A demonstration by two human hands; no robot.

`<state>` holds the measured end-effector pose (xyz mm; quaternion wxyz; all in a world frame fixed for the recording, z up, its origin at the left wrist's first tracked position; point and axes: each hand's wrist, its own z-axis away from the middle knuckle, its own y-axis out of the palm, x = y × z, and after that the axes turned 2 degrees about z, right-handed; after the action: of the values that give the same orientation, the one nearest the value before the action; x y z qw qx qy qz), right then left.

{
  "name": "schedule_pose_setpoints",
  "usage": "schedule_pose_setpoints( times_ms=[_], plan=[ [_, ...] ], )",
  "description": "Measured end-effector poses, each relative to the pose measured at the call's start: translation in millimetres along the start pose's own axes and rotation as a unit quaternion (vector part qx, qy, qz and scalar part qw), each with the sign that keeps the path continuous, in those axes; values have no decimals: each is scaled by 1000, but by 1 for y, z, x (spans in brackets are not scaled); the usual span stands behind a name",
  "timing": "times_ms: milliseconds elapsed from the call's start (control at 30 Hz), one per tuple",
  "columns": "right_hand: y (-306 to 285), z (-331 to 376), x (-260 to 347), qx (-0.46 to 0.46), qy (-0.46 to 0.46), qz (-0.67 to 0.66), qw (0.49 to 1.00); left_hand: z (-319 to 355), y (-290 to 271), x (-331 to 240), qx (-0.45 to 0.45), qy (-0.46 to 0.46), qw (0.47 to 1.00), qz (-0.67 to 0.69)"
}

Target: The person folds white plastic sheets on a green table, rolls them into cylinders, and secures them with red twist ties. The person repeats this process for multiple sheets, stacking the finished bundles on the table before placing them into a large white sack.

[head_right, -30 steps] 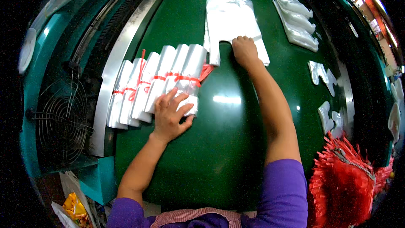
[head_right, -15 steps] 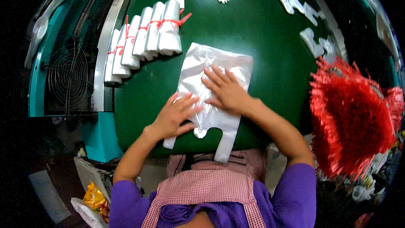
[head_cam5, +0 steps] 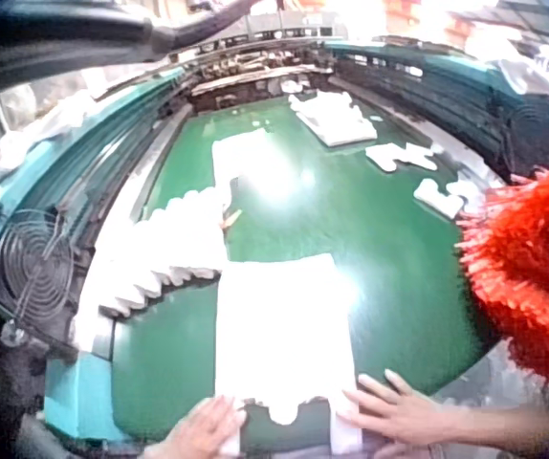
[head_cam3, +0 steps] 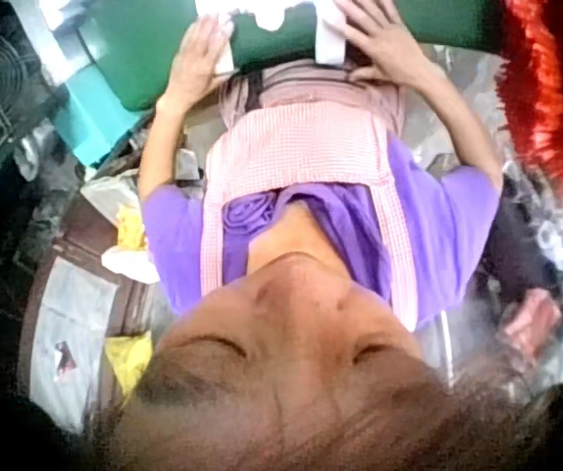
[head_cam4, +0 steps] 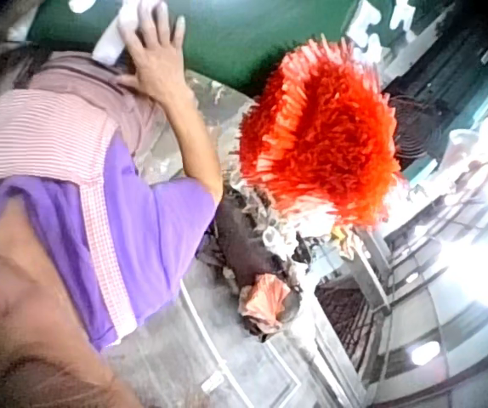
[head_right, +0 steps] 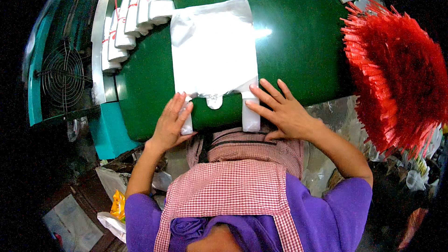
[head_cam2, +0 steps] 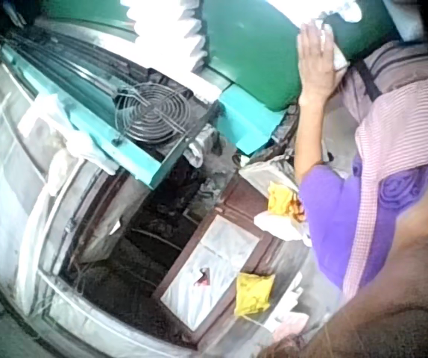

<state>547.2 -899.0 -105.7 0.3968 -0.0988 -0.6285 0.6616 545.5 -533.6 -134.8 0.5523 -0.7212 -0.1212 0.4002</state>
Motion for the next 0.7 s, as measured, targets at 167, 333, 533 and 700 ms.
schedule_pose_setpoints(
  times_ms=[167,333,533,700],
  plan=[
    [23,-22,2,-163,82,50,982,-14,-26,12,51,-27,998,-36],
    [22,-27,-1,-209,64,19,976,-9,-33,24,6,-14,1000,-27],
    [26,-26,-12,-259,-97,-29,960,-34,-34,29,-44,76,995,45],
    [-3,-56,-9,-260,-95,-243,930,-102,-20,11,-128,-21,978,165]
  ],
)
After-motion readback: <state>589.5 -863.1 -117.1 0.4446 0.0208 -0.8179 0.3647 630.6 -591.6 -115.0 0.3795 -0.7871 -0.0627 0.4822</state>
